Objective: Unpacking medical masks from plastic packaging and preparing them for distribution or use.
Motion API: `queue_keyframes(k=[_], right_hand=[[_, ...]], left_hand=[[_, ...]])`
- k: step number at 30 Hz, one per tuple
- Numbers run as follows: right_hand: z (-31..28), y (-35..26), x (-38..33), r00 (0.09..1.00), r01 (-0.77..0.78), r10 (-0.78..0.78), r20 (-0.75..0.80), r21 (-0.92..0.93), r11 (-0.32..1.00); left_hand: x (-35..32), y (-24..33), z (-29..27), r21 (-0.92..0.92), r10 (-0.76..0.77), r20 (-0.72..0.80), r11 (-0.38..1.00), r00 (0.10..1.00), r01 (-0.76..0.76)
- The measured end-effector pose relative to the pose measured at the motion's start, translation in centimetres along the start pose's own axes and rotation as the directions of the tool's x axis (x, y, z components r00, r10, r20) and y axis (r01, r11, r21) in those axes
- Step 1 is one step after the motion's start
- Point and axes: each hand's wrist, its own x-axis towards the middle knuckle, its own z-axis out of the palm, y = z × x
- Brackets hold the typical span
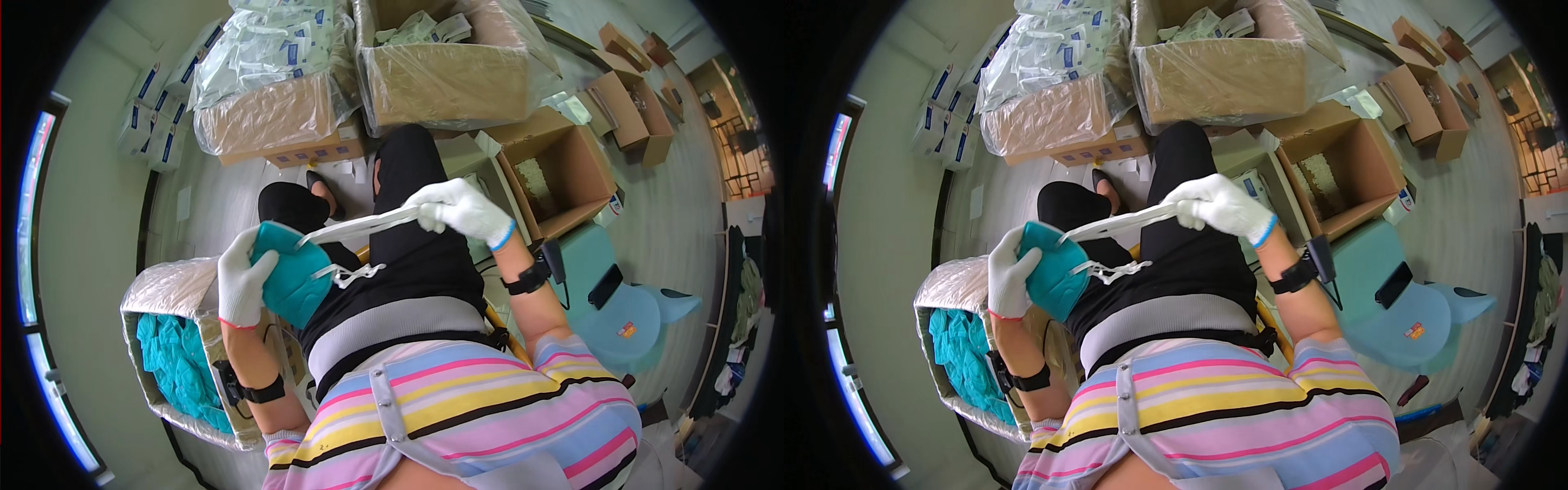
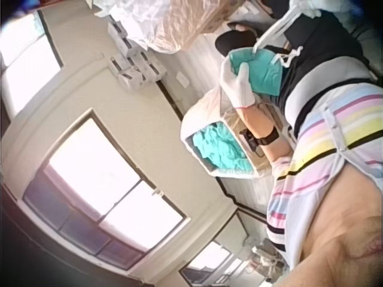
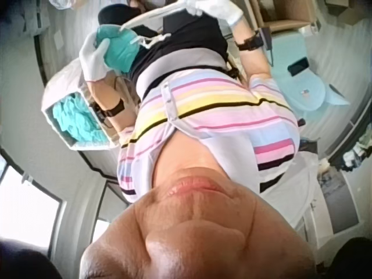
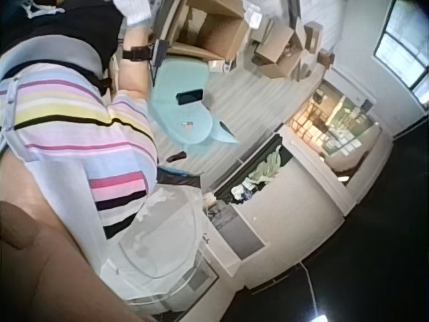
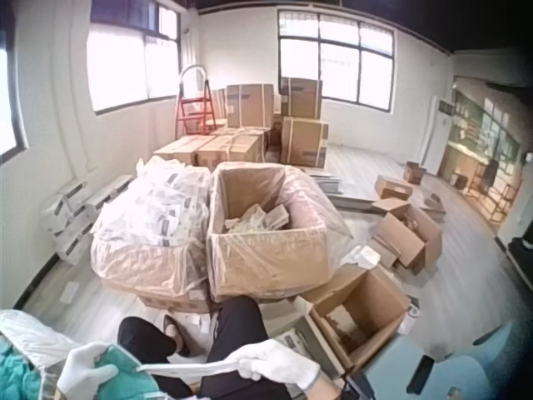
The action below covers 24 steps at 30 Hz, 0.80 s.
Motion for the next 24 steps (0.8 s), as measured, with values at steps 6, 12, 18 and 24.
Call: queue_keyframes(k=[6, 12, 18, 24], right_hand=[[3.3, 2.2, 2.4, 0.998, 0.015, -0.003, -0.069, 0.168, 0.986], [5.6, 2.1, 3.5, 0.993, -0.051, 0.066, -0.101, 0.148, 0.988], [6.8, 3.1, 3.7, 0.998, 0.009, -0.005, 0.061, -0.056, 0.998], [8.9, 2.6, 5.1, 0.99, -0.064, 0.069, 0.125, -0.042, 0.997]], left_hand=[[-0.6, -4.0, -3.0, -0.002, -0.049, -0.03, 0.999, 0.998, 0.049], [-0.8, -7.7, -4.5, 0.018, -0.101, -0.06, 0.995, 0.993, 0.102], [0.2, -12.0, -6.1, -0.035, -0.129, -0.044, 0.991, 0.991, 0.127], [2.0, -16.5, -7.2, 0.12, -0.008, -0.168, 0.992, 0.986, 0.028]])
